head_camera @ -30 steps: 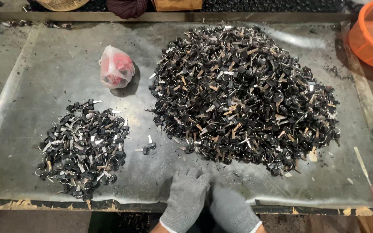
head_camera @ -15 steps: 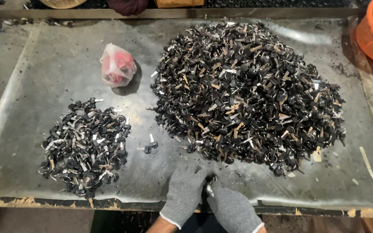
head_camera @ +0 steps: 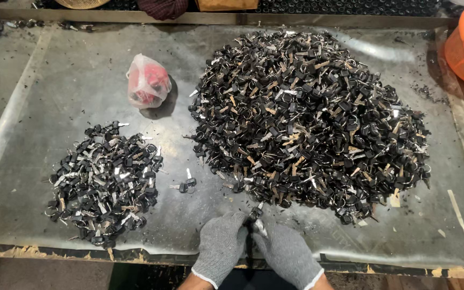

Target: The person, wearing gray work gloves, picks small black metal components one at a time from a large pile on a metal workbench and places selected pieces into a separate smaller pile to the left. The sorting continues steadily throughout the episode, gradually growing the smaller pile.

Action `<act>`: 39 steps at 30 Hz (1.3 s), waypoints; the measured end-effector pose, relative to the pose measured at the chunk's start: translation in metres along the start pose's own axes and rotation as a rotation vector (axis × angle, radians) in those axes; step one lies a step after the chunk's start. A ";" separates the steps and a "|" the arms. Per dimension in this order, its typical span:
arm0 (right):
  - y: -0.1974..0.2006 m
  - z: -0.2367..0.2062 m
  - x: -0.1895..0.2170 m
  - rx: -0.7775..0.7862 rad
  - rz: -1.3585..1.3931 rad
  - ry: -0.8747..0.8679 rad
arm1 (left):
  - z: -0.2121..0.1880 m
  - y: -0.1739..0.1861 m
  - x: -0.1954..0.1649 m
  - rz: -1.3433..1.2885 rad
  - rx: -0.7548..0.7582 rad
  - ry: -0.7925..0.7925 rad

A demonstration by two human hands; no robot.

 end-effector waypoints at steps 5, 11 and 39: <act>-0.003 0.005 0.008 0.030 -0.155 -0.138 | -0.001 0.001 0.000 0.017 -0.052 -0.093; -0.012 0.015 -0.008 -0.086 -0.483 0.078 | 0.004 0.001 0.007 -0.100 -0.033 -0.117; 0.029 -0.009 0.002 -0.561 -0.178 0.553 | -0.011 -0.015 0.006 -0.015 -0.060 -0.169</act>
Point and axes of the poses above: each hand's wrist, its own z-axis towards the middle knuckle, its own y-axis out of the back of the hand, x = y × z, the point moved 4 cm from there along z, towards the middle knuckle, and after that the axes turned 3 degrees about z, right-handed, at the moved point
